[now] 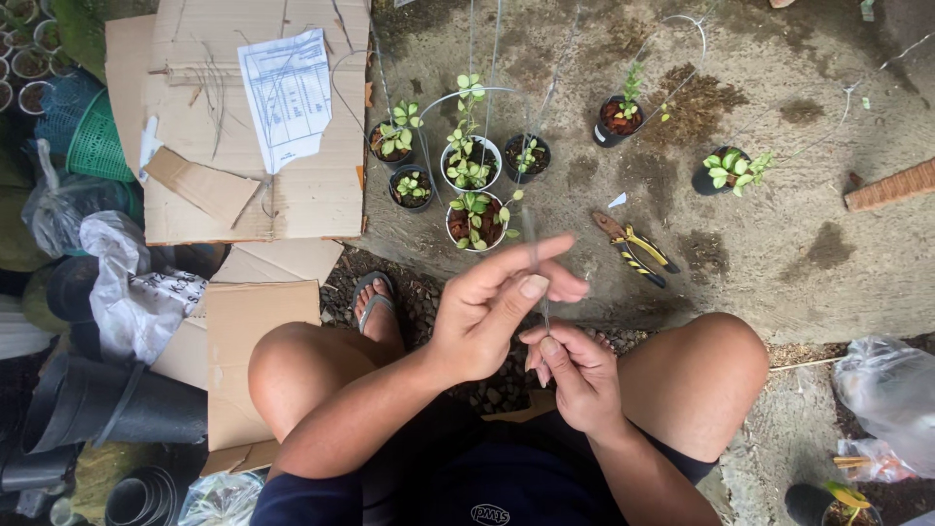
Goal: The person sits on the ground and uses pliers to cut and bend metal wire into hooks. They then attach the hooks to existing wire structures, twisting the wire to secure them in place.
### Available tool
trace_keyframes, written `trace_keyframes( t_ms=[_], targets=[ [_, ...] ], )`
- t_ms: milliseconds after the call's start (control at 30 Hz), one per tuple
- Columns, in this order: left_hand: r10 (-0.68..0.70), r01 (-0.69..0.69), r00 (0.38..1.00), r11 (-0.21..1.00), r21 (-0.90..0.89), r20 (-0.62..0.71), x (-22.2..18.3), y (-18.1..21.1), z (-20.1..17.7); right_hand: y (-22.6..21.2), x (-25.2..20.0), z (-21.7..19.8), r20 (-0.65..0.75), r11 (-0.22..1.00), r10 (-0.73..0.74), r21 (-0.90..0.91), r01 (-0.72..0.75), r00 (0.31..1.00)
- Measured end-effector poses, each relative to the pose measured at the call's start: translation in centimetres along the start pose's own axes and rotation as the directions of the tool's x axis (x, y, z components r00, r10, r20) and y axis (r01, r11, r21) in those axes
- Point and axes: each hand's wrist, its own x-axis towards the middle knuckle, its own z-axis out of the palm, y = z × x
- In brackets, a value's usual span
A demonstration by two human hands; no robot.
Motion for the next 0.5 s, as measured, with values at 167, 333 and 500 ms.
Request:
trace_keyframes(
  t_ms=[167, 333, 500],
  targets=[
    [-0.004, 0.007, 0.999, 0.998, 0.068, -0.044, 0.2, 0.0, -0.9, -0.9, 0.2, 0.4, 0.011, 0.992, -0.057, -0.11, 0.058, 0.998],
    [0.083, -0.072, 0.996, 0.976, 0.206, -0.045, 0.9, 0.4, -0.7, -1.8, 0.1, 0.8, -0.005, 0.986, -0.113, -0.121, 0.111, 0.994],
    [0.112, -0.092, 0.991, 0.968, 0.232, -0.074, 1.6, 0.6, -0.2, -2.4, -0.6, 0.6, 0.003, 0.994, -0.037, -0.1, 0.037, 0.999]
  ],
)
